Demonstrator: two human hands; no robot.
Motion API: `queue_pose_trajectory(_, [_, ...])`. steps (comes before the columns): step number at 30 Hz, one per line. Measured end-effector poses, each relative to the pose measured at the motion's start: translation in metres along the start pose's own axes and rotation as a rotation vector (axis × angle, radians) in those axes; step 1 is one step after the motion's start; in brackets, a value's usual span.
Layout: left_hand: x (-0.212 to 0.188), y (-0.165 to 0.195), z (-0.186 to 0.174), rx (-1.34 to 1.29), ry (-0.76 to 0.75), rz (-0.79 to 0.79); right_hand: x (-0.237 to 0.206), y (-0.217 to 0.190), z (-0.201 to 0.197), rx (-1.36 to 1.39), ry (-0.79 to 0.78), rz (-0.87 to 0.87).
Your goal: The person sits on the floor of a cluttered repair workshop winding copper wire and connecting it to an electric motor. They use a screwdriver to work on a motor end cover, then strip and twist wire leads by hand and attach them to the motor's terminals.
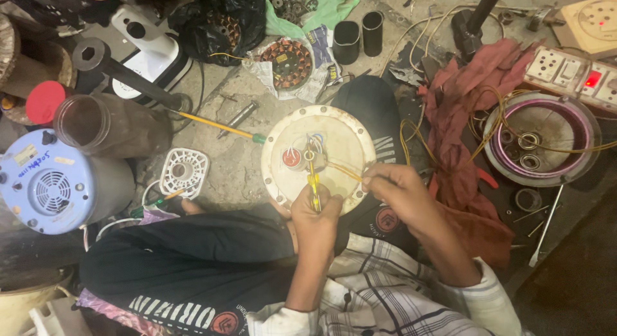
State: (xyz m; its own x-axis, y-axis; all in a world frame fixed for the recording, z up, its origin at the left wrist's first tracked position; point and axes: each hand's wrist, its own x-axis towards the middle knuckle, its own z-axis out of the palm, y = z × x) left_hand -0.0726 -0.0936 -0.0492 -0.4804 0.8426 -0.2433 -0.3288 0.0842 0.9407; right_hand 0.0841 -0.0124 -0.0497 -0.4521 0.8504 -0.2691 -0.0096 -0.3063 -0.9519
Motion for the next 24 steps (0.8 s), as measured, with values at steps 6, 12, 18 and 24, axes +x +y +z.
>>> queue_pose_trajectory(6, [-0.001,0.000,-0.001,-0.046,0.001,-0.014,-0.002,0.003,-0.002,-0.037,0.017,-0.074])
queue_pose_trajectory(12, [0.000,0.002,-0.002,-0.026,0.007,-0.016,-0.001,0.004,0.000,-0.052,0.027,-0.041])
queue_pose_trajectory(18, [0.000,0.006,-0.001,0.021,0.021,-0.016,0.002,0.002,-0.001,-0.109,-0.005,-0.090])
queue_pose_trajectory(24, [0.000,0.010,-0.001,0.019,0.014,-0.040,0.005,0.005,-0.004,-0.165,-0.021,-0.177])
